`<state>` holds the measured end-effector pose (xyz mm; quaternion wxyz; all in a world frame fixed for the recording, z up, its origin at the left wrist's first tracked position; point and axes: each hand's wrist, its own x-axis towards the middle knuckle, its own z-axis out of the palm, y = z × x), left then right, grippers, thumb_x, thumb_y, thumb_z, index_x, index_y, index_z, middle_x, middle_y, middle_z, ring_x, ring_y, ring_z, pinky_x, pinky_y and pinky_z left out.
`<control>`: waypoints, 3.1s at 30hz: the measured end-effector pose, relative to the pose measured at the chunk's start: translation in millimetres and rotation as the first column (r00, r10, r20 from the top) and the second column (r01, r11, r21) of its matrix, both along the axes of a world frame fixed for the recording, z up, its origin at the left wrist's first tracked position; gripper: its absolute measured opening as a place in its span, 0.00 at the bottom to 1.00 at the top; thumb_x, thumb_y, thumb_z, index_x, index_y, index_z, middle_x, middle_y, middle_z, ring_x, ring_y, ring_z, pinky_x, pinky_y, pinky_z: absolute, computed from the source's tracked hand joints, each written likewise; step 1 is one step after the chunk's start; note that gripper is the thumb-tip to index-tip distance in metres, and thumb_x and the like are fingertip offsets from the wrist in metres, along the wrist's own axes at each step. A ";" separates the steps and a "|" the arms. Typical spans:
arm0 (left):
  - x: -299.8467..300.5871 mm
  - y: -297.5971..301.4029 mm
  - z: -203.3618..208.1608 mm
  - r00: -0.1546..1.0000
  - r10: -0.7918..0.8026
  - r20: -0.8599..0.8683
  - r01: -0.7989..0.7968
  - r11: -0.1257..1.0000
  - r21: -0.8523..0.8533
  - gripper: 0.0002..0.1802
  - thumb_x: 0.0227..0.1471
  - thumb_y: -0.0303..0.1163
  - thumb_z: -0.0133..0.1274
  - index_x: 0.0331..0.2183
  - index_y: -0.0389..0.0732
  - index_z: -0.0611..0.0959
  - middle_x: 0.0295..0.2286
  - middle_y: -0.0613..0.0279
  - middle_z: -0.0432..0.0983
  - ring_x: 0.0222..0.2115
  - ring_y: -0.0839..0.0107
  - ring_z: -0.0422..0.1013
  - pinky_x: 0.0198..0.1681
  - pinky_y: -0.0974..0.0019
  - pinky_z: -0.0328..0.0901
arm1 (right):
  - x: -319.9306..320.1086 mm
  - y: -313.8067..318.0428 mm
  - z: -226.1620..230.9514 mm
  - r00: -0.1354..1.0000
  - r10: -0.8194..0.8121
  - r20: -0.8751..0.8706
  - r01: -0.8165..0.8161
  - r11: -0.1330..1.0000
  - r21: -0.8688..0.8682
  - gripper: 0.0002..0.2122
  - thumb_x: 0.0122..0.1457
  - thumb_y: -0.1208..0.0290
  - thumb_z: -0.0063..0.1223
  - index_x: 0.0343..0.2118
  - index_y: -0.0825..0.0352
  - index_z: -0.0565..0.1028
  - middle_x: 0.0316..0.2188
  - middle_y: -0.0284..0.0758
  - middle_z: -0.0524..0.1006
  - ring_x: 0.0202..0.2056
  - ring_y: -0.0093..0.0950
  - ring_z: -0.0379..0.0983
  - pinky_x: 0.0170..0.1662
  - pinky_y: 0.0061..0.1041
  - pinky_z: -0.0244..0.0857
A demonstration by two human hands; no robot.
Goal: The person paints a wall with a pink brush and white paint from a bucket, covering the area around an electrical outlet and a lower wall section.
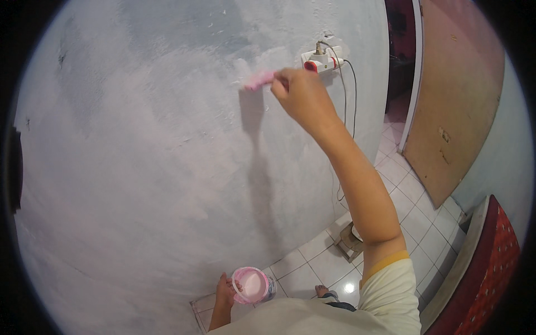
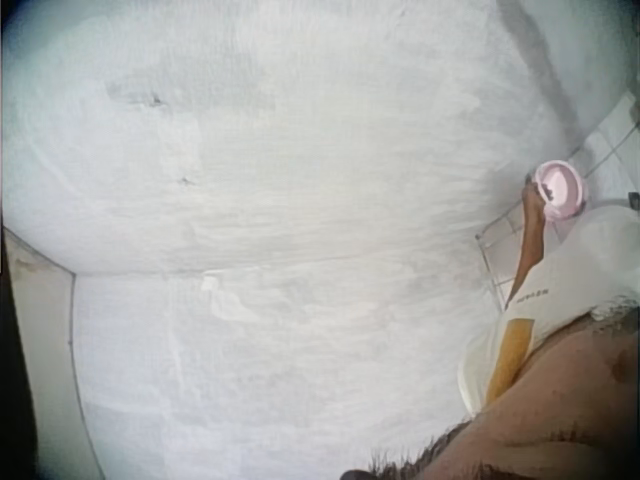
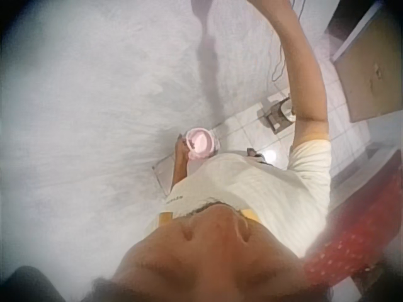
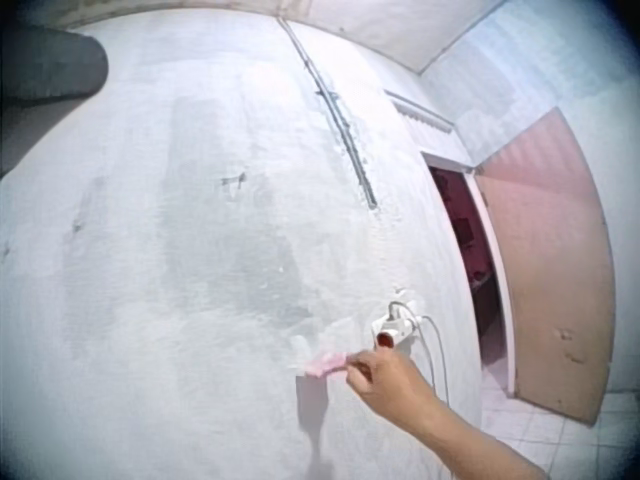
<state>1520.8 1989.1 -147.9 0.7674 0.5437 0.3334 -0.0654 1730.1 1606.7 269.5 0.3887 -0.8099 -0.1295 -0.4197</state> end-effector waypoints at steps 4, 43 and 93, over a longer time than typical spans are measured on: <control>-0.4 2.3 -5.0 1.000 0.003 0.015 -0.002 1.000 -0.023 0.23 0.63 0.49 0.39 0.32 0.35 0.69 0.22 0.53 0.70 0.19 0.62 0.71 0.21 0.60 0.68 | 9.1 0.3 -7.8 0.978 0.036 0.206 -0.061 0.992 0.113 0.10 0.59 0.72 0.53 0.40 0.71 0.79 0.27 0.35 0.78 0.26 0.19 0.71 0.31 0.19 0.64; 3.0 -17.6 2.7 0.999 -0.033 0.044 0.035 0.997 -0.064 0.19 0.61 0.47 0.43 0.30 0.40 0.68 0.21 0.55 0.70 0.20 0.62 0.71 0.23 0.61 0.68 | 21.5 -7.4 -65.2 0.974 0.225 0.001 -0.220 0.950 0.221 0.18 0.63 0.69 0.45 0.55 0.67 0.67 0.43 0.42 0.77 0.40 0.31 0.74 0.46 0.28 0.65; -4.9 48.4 -30.0 0.996 0.030 0.086 -0.026 0.999 -0.046 0.20 0.60 0.49 0.46 0.33 0.40 0.68 0.25 0.56 0.70 0.23 0.63 0.71 0.25 0.60 0.68 | 11.8 105.8 -157.0 0.753 0.657 -0.041 -0.331 0.432 0.839 0.17 0.66 0.68 0.46 0.55 0.68 0.70 0.28 0.30 0.72 0.17 0.16 0.65 0.18 0.16 0.54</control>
